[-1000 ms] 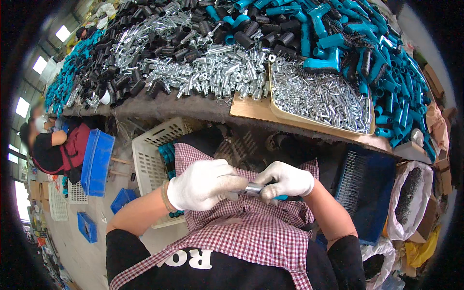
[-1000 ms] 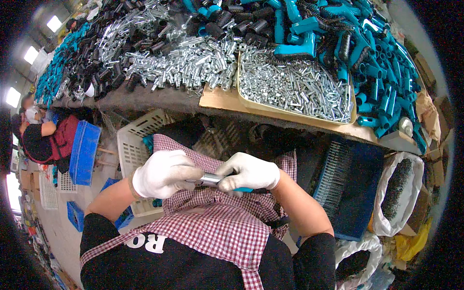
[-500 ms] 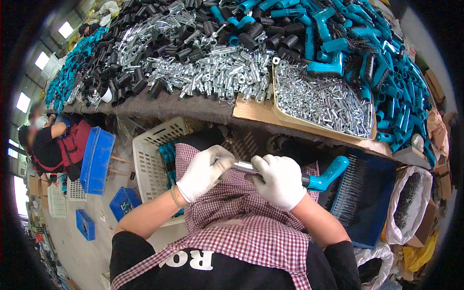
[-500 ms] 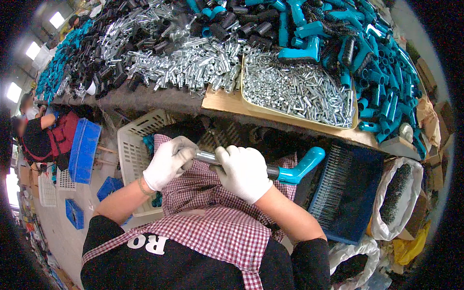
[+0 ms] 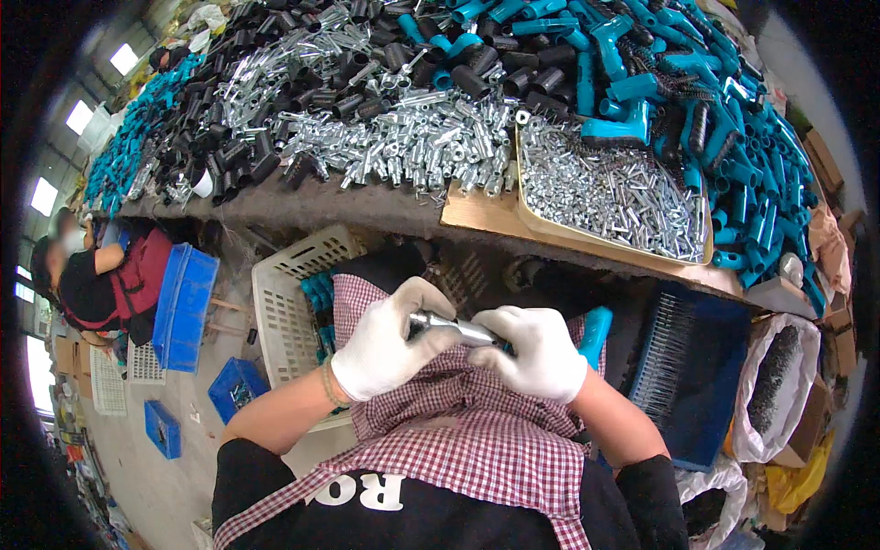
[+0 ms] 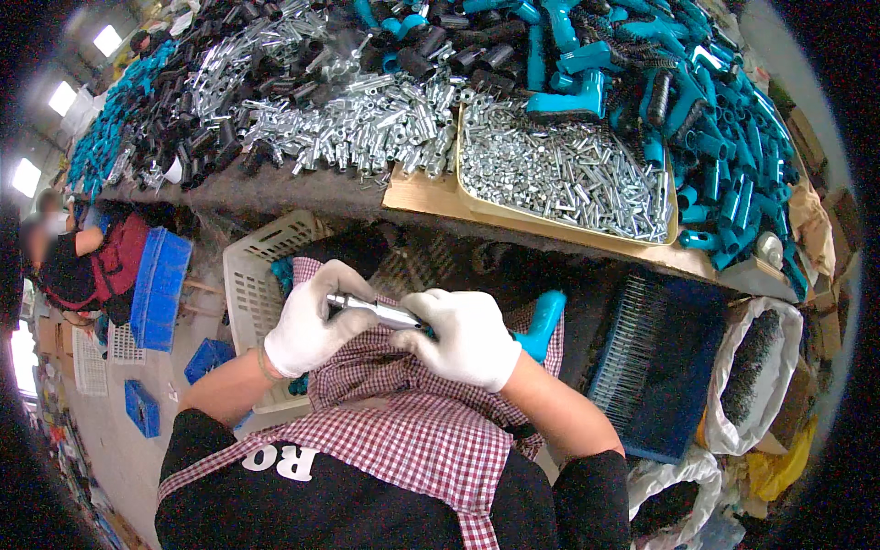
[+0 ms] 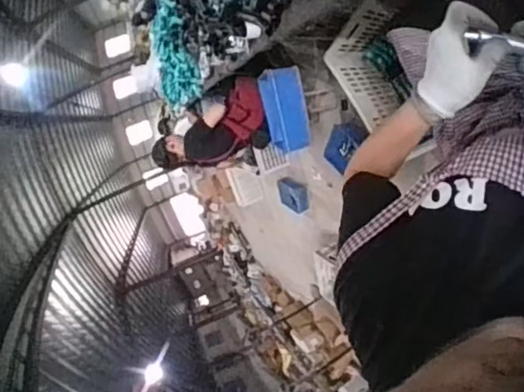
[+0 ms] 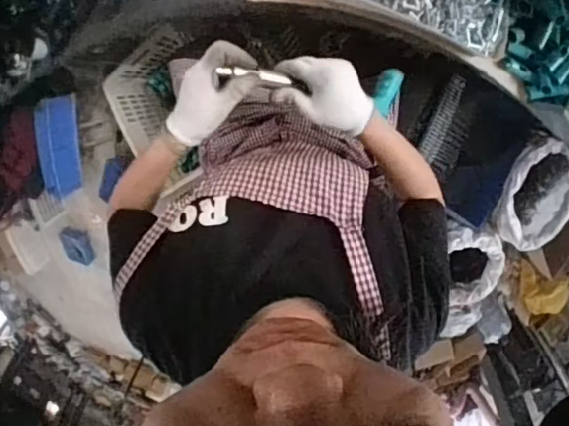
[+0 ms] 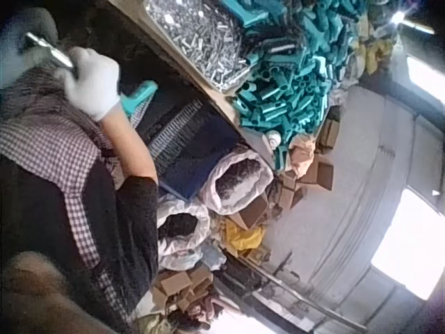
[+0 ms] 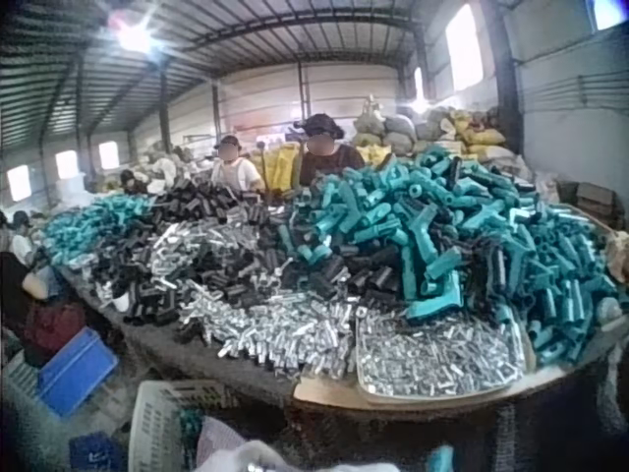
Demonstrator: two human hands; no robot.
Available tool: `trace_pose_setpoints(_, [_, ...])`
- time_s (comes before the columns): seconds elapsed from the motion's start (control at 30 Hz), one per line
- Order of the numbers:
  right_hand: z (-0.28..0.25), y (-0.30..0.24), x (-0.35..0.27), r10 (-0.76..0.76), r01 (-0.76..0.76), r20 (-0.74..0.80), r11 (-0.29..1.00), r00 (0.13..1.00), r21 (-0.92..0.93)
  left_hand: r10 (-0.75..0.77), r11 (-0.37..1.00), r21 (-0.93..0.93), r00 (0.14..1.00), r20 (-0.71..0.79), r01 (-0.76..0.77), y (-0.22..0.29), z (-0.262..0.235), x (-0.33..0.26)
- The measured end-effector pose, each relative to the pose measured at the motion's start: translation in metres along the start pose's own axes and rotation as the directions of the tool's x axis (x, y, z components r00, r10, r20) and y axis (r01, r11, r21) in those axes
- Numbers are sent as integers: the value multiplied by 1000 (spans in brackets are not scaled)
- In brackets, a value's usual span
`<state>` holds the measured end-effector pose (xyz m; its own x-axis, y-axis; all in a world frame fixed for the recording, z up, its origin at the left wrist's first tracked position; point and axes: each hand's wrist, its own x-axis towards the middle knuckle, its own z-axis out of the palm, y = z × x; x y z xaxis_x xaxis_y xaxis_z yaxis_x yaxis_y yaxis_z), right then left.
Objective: The person assembles tool handles by hand, inserting metal shafts, springs, and plastic fittings into handle grips.
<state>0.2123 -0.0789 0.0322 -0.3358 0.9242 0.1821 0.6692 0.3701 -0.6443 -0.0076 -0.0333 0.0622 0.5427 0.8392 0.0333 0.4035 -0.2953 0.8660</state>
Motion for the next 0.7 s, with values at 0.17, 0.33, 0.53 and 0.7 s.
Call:
trace_pose_setpoints(0.17, [-17, 12, 6, -314, -58, 470, 780, 825, 624, 634, 720, 52, 686, 357, -692, 23, -20, 4])
trace_pose_setpoints(0.33, [-18, 7, 7, -205, -46, 337, 792, 919, 608, 608, 763, 22, 730, 313, -646, 12, -28, 18])
trace_pose_setpoints(0.53, [-14, 4, 10, -143, -7, 274, 876, 951, 482, 460, 884, -6, 867, 192, -468, 0, -24, 10])
trace_pose_setpoints(0.7, [-2, -3, 16, -5, -31, 142, 968, 990, 247, 286, 958, 65, 953, -103, -280, -11, -2, 2])
